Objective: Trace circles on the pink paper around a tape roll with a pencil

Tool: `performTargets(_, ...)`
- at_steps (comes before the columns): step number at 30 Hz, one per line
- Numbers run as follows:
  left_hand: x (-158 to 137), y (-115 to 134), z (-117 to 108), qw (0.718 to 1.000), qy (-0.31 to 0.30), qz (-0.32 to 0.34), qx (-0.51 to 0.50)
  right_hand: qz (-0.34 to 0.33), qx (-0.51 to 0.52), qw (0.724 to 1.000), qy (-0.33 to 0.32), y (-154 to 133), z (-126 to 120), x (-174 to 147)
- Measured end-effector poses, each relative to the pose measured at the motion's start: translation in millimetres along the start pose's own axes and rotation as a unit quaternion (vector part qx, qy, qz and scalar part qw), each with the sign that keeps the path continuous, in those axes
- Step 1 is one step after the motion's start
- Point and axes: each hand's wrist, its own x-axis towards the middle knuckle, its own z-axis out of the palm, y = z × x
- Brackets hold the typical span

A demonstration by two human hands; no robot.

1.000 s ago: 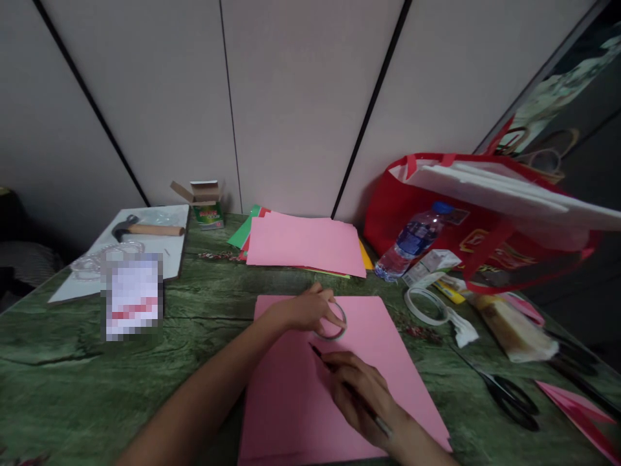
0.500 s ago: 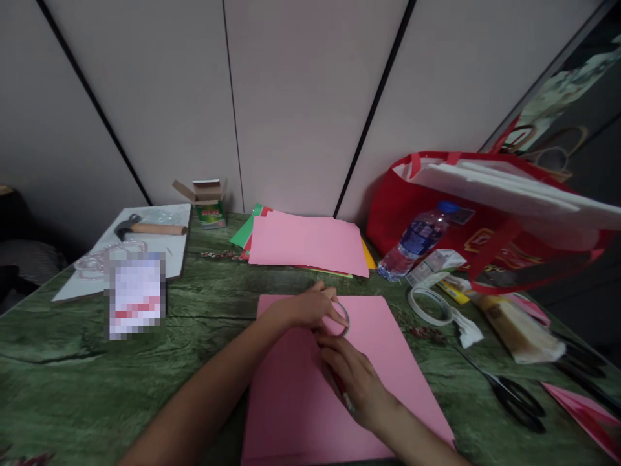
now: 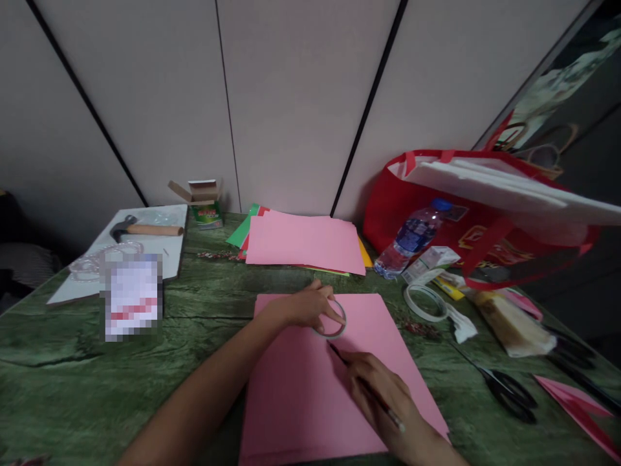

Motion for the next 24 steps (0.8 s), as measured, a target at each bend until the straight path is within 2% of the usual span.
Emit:
performTargets(2, 0, 0, 0, 1.000, -0.005, -0.004, -0.007, 0.016, -0.007, 0.999, 0.033, 5, -8, -4)
performTargets(6, 0, 0, 1, 1.000, -0.006, -0.015, -0.020, 0.026, -0.070, 0.985, 0.157, 25, -28, -18)
performTargets(7, 1, 0, 2, 1.000, -0.005, -0.016, -0.022, 0.033, -0.091, 0.982, 0.164, 31, -33, -23)
performTargets(12, -1, -3, 0, 0.999, 0.000, -0.023, -0.041, 0.100, -0.160, 0.977, 0.096, 55, -44, -48)
performTargets(16, -4, -12, -8, 0.995, -0.008, -0.023, -0.097, 0.161, -0.143, 0.974, 0.076, 61, -39, -55)
performTargets(24, 5, -25, -24, 0.990, -0.043, -0.011, -0.134, 0.159, -0.092, 0.981, 0.067, 63, -34, -55)
